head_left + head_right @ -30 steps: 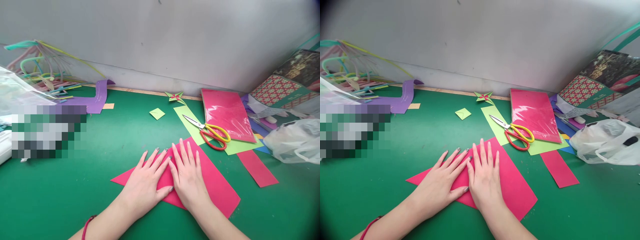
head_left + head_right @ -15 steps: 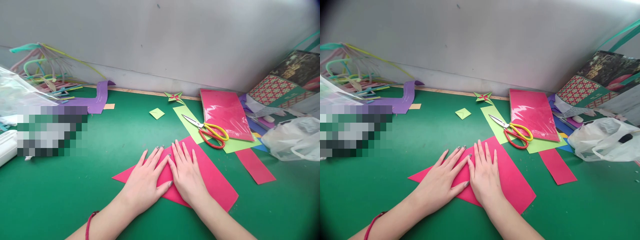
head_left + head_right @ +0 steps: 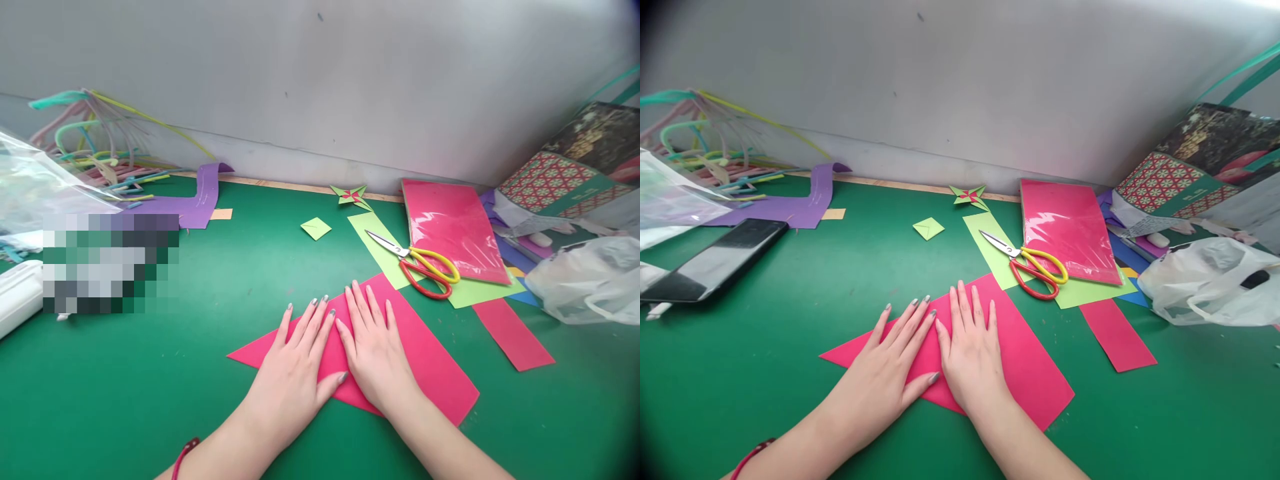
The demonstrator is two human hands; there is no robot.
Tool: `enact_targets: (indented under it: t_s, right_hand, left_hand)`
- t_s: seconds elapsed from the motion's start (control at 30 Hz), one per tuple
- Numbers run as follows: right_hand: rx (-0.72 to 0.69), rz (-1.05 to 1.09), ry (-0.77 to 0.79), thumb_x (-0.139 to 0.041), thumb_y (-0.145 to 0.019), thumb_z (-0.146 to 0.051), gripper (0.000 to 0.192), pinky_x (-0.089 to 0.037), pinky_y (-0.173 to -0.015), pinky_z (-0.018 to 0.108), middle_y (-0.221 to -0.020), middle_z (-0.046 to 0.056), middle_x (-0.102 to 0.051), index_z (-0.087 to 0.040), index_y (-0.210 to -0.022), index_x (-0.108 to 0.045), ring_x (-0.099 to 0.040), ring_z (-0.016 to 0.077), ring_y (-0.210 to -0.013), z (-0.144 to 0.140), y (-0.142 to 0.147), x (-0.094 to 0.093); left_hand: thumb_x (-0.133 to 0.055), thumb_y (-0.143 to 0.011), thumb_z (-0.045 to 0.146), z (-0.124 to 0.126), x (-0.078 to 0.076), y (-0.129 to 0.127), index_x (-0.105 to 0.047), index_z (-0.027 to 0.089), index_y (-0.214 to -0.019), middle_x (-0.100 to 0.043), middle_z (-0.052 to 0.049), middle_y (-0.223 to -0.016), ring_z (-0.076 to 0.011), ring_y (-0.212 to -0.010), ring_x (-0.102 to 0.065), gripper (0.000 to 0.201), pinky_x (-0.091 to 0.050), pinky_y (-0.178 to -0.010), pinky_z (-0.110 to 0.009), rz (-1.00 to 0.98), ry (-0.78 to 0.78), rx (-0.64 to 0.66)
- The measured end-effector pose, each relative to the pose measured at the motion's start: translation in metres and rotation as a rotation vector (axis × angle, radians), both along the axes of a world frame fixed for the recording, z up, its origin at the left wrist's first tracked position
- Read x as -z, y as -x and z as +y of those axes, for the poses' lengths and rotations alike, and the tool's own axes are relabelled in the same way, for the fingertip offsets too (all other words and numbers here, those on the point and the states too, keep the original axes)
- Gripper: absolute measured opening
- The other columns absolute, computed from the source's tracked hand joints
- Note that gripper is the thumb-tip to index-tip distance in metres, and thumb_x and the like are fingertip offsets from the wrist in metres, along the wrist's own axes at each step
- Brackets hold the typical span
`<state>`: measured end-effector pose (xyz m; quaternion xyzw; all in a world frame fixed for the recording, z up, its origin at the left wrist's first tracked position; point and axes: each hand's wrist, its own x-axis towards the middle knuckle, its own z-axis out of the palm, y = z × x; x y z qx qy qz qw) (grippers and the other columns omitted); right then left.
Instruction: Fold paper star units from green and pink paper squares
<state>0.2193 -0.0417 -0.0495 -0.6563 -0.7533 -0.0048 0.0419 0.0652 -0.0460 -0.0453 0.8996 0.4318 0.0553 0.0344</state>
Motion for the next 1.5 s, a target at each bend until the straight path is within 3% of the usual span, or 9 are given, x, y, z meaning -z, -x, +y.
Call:
enact_targets:
  t_s: [0.33,0.47,0.77,0.9,1.0,1.07,1.2,1.33,1.5]
  right_hand:
    - [0.015,-0.009,0.002,-0.018,-0.088,-0.041,0.053,-0.007,-0.103,0.047,-0.142,0.001,-0.01,-0.019,-0.136,-0.015,-0.004,0.0214,-0.13,0.0,0.002,0.002]
    - [0.024,-0.006,-0.004,-0.017,-0.088,-0.041,0.052,-0.006,-0.103,0.046,-0.143,0.001,-0.011,-0.02,-0.136,-0.015,-0.004,0.0213,-0.13,-0.001,0.002,0.002]
    - [0.049,-0.011,0.02,-0.012,-0.088,-0.043,0.054,-0.005,-0.104,0.045,-0.143,-0.001,-0.009,-0.019,-0.136,-0.014,-0.004,0.0197,-0.13,-0.001,0.002,0.006]
    - [0.057,-0.018,0.028,-0.011,-0.088,-0.043,0.054,-0.005,-0.104,0.045,-0.143,-0.001,-0.008,-0.019,-0.136,-0.014,-0.003,0.0195,-0.13,-0.002,0.002,0.005]
    - [0.055,-0.021,0.015,-0.011,-0.088,-0.043,0.054,-0.006,-0.104,0.044,-0.143,-0.001,-0.009,-0.019,-0.136,-0.014,-0.004,0.0193,-0.13,-0.003,0.003,0.004]
    - [0.048,-0.019,-0.004,-0.011,-0.088,-0.043,0.054,-0.006,-0.104,0.044,-0.143,-0.001,-0.01,-0.019,-0.136,-0.014,-0.004,0.0191,-0.13,-0.003,0.003,0.004]
    - [0.042,-0.021,-0.019,-0.013,-0.088,-0.041,0.053,-0.006,-0.103,0.045,-0.142,0.001,-0.012,-0.018,-0.135,-0.017,-0.006,0.0196,-0.13,-0.003,0.003,0.005]
    - [0.048,-0.021,-0.032,-0.016,-0.088,-0.039,0.052,-0.008,-0.102,0.046,-0.142,0.003,-0.012,-0.017,-0.135,-0.018,-0.006,0.0211,-0.13,-0.005,0.005,-0.001]
    - [0.05,-0.018,-0.196,-0.017,-0.089,-0.029,0.048,-0.005,-0.102,0.048,-0.143,0.008,-0.008,-0.012,-0.135,-0.02,0.0,0.0237,-0.13,-0.012,0.031,-0.013]
  left_hand:
    - [-0.022,-0.083,0.052,-0.007,-0.002,0.005,-0.019,0.018,-0.135,-0.017,-0.009,-0.141,-0.0242,-0.129,-0.014,0.062,-0.015,-0.102,-0.051,0.012,0.06,-0.044]
    - [-0.022,-0.086,0.046,-0.009,-0.004,0.02,-0.017,0.019,-0.135,-0.014,-0.008,-0.142,-0.0222,-0.129,-0.015,0.056,-0.016,-0.102,-0.049,0.045,0.043,-0.102]
    - [-0.021,-0.087,0.031,-0.016,-0.003,0.089,-0.024,0.017,-0.133,-0.016,-0.011,-0.141,-0.0239,-0.128,-0.018,0.048,-0.015,-0.1,-0.05,0.161,-0.061,-0.444]
    - [-0.023,-0.085,0.02,-0.01,-0.011,0.096,-0.03,0.01,-0.131,-0.016,-0.016,-0.141,-0.0279,-0.128,-0.016,0.048,-0.01,-0.1,-0.052,0.143,-0.207,-0.566]
    - [-0.023,-0.085,0.018,-0.004,-0.022,0.077,-0.027,0.009,-0.132,-0.013,-0.014,-0.142,-0.0261,-0.129,-0.012,0.048,-0.009,-0.102,-0.049,0.071,-0.265,-0.488]
    - [-0.023,-0.087,0.026,-0.001,-0.025,0.054,-0.029,0.014,-0.131,-0.017,-0.01,-0.141,-0.0234,-0.128,-0.016,0.046,-0.017,-0.102,-0.044,0.021,-0.193,-0.354]
    - [-0.02,-0.088,0.037,0.004,-0.012,0.012,-0.024,0.019,-0.133,-0.021,-0.005,-0.141,-0.019,-0.128,-0.02,0.049,-0.019,-0.103,-0.041,-0.044,-0.071,-0.112]
    - [-0.017,-0.088,0.035,0.005,0.004,-0.002,-0.022,0.013,-0.133,-0.021,-0.008,-0.14,-0.0199,-0.129,-0.017,0.051,-0.016,-0.103,-0.043,-0.054,-0.063,-0.105]
    - [-0.017,-0.088,0.032,0.004,0.006,0.001,-0.026,0.013,-0.132,-0.023,-0.009,-0.14,-0.0206,-0.128,-0.018,0.049,-0.015,-0.103,-0.045,-0.05,-0.082,-0.107]
